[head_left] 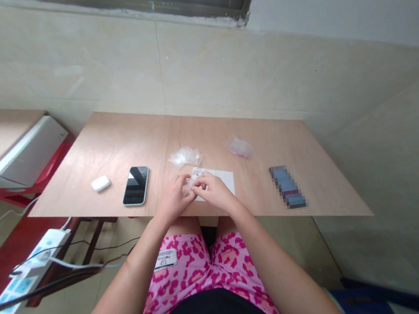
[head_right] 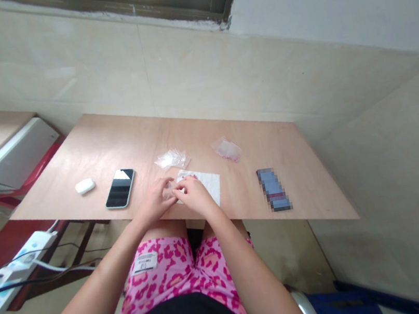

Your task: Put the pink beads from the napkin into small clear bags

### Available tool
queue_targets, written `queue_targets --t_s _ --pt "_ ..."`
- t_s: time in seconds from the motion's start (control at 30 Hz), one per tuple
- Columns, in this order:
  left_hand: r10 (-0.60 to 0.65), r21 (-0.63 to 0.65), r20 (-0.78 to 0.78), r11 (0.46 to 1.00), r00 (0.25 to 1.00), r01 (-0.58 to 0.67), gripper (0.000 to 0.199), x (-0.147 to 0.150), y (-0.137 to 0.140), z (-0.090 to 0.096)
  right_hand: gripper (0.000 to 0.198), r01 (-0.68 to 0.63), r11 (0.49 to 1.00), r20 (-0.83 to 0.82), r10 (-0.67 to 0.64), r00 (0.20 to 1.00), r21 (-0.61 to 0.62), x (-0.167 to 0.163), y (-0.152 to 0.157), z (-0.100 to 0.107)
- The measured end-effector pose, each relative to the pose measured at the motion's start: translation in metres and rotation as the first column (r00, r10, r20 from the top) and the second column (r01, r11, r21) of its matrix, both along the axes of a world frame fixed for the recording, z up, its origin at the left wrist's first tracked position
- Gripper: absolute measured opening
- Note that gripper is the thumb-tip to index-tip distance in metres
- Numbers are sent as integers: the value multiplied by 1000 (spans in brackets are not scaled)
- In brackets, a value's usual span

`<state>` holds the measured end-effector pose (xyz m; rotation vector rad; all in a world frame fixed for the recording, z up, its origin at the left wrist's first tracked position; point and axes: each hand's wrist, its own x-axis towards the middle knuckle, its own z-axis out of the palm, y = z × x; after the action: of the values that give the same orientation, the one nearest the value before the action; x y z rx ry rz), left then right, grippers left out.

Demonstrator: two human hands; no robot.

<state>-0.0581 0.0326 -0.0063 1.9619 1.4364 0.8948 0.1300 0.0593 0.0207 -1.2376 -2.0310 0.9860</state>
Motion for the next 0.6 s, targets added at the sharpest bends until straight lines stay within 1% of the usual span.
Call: queue_targets --t_s 0.1,0.13,0.17,0.27,0.33,0.4,0.5,0.6 --pt "-1 15 -26 1000 1000 1 85 0 -1 -3 13 82 996 -110 -85 990 -28 8 3 -1" --pt "0 12 -29 1000 1000 0 93 0 -2 -4 14 95 995 -135 -98 986 -33 11 4 0" --pt "5 3 -26 1000 1000 -5 96 -1 -2 -4 15 94 995 -150 -98 984 -33 15 5 2" --pt "31 -20 3 999 1000 -31 90 -1 -1 -4 20 37 998 -178 -45 983 -50 24 5 12" --pt "43 -5 14 999 999 -43 83 0 -2 -2 23 6 996 -195 -23 981 -84 29 5 20" --pt "48 23 15 999 999 -48 75 1 -2 0 24 -3 996 -204 -16 979 -93 32 4 26" --pt "51 38 15 998 999 -51 64 1 -3 2 22 -11 1000 -207 5 978 -26 35 3 34" --pt "49 35 7 998 999 -49 57 0 -4 2 20 -32 999 -205 38 978 28 39 4 40"
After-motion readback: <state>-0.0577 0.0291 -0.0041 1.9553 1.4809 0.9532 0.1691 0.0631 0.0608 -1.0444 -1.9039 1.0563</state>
